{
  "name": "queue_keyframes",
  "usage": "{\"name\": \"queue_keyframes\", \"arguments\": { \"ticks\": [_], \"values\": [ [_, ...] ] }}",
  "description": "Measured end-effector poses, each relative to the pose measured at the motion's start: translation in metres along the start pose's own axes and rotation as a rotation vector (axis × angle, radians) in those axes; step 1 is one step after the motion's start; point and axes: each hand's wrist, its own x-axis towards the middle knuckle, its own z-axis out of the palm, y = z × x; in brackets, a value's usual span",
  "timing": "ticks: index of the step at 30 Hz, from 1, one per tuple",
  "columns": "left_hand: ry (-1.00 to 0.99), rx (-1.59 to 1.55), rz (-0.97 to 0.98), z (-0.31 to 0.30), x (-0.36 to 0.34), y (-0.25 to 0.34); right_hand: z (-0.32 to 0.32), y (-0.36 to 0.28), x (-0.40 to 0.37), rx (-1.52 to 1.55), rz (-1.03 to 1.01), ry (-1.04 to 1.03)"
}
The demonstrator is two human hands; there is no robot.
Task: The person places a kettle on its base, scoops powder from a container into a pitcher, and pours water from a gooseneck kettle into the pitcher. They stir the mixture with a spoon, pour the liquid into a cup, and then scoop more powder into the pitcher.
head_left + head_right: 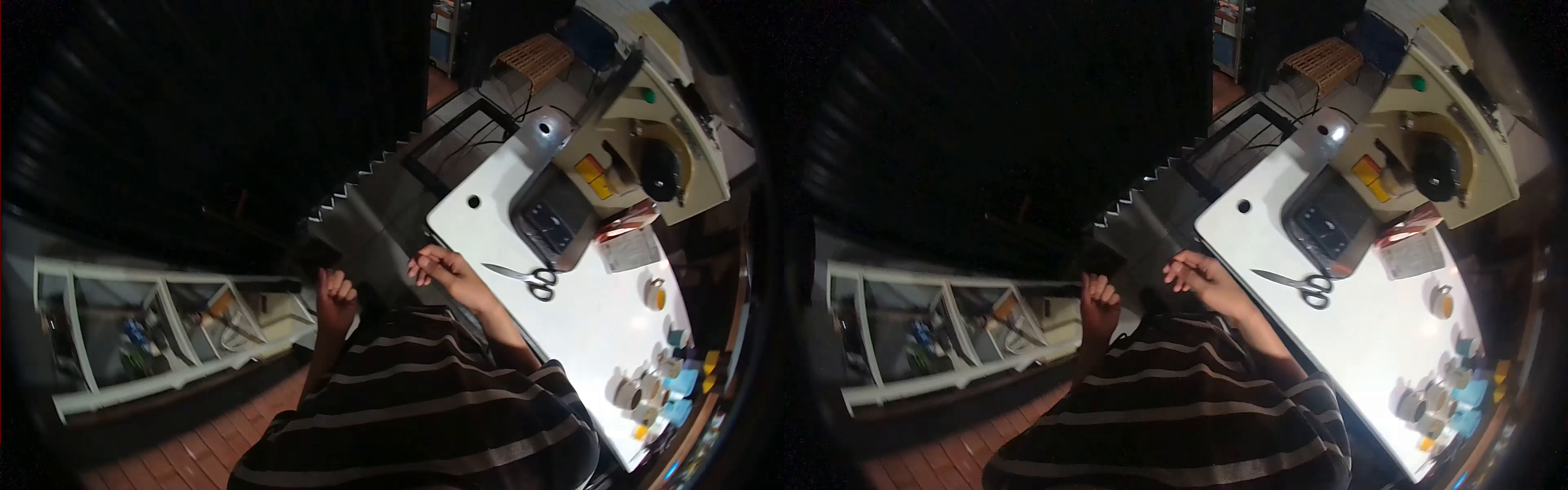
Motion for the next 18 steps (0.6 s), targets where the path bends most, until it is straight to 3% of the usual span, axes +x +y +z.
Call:
{"name": "queue_keyframes", "arguments": {
  "ticks": [7, 14, 18],
  "values": [
    [-0.045, 0.064, -0.175, 0.030, 0.117, 0.114, 0.033, -0.016, 0.114, 0.068, 0.004, 0.241],
    [0.032, 0.061, -0.366, 0.022, 0.214, 0.144, 0.021, -0.013, 0.180, 0.109, -0.050, 0.430],
    [-0.021, 0.187, -0.451, 0.029, 0.276, 0.154, 0.003, -0.008, 0.211, 0.114, -0.058, 0.476]
  ]
}}
